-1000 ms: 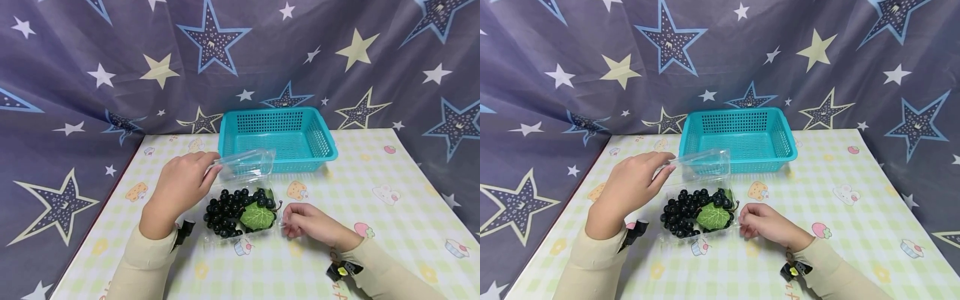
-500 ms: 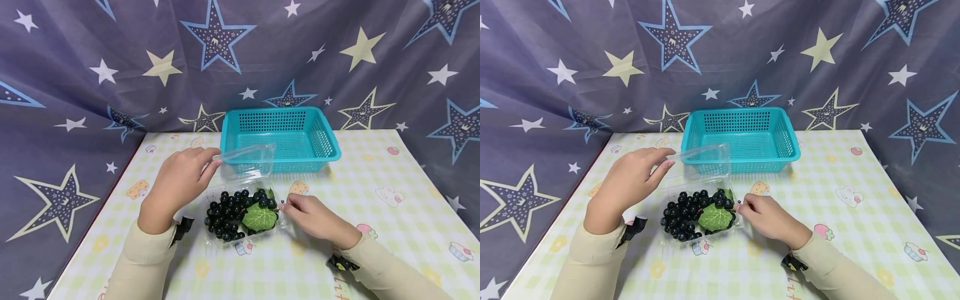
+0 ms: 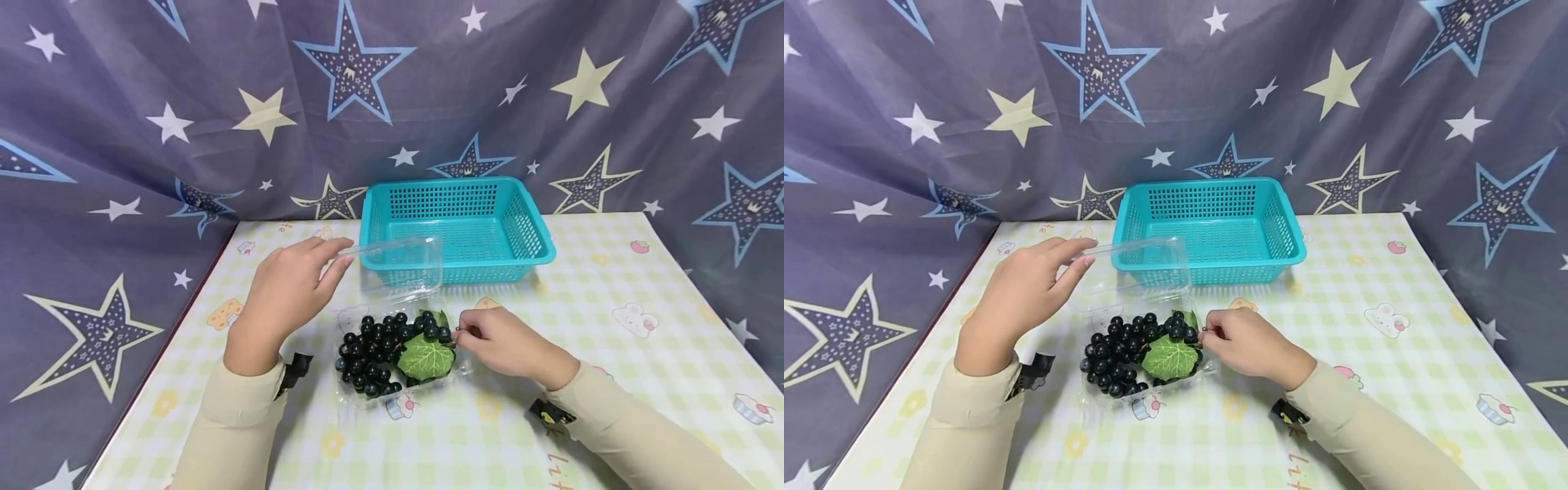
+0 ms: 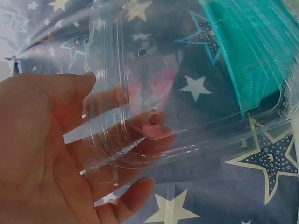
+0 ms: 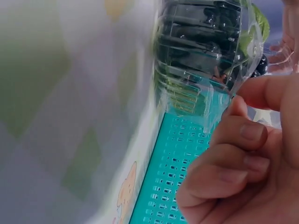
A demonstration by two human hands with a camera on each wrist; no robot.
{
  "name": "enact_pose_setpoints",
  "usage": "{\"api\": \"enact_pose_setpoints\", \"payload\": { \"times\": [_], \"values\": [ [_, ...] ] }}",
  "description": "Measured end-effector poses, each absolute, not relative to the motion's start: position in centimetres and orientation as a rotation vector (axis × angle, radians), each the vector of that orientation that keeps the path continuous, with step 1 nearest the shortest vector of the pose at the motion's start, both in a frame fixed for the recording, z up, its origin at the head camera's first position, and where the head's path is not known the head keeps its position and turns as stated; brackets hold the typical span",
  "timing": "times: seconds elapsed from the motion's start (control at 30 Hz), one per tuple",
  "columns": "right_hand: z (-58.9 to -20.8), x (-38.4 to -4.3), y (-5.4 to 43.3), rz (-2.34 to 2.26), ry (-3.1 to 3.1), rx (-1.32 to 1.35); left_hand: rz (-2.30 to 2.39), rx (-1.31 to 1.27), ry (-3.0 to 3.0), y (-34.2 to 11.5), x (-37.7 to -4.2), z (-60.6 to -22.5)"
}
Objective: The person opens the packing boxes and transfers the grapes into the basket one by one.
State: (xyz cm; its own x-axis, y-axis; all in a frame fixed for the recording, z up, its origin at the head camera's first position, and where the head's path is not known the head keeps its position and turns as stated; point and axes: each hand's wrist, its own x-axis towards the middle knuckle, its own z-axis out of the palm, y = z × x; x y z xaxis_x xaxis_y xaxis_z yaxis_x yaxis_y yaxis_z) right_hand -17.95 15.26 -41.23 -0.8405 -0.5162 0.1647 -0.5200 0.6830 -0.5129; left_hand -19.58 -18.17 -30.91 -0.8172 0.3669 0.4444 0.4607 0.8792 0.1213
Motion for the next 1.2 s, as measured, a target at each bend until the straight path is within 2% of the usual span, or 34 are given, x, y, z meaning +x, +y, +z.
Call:
{"api": "enact_pose_setpoints", "payload": {
  "times": [0.3, 0.63, 1.2],
  "values": [
    [-40.8, -17.9, 15.2, 0.756, -2.818, 0.914, -0.355, -0.596, -2.632, -18.6, -19.3, -30.7],
    [-39.7, -17.7, 14.6, 0.538, -2.356, 0.992, -0.334, -0.666, -2.558, -18.6, -18.9, -30.4],
    [-36.9, -17.8, 12.7, 0.735, -2.252, 1.001, -0.305, -0.714, -2.481, -18.3, -19.0, -30.3]
  ]
}}
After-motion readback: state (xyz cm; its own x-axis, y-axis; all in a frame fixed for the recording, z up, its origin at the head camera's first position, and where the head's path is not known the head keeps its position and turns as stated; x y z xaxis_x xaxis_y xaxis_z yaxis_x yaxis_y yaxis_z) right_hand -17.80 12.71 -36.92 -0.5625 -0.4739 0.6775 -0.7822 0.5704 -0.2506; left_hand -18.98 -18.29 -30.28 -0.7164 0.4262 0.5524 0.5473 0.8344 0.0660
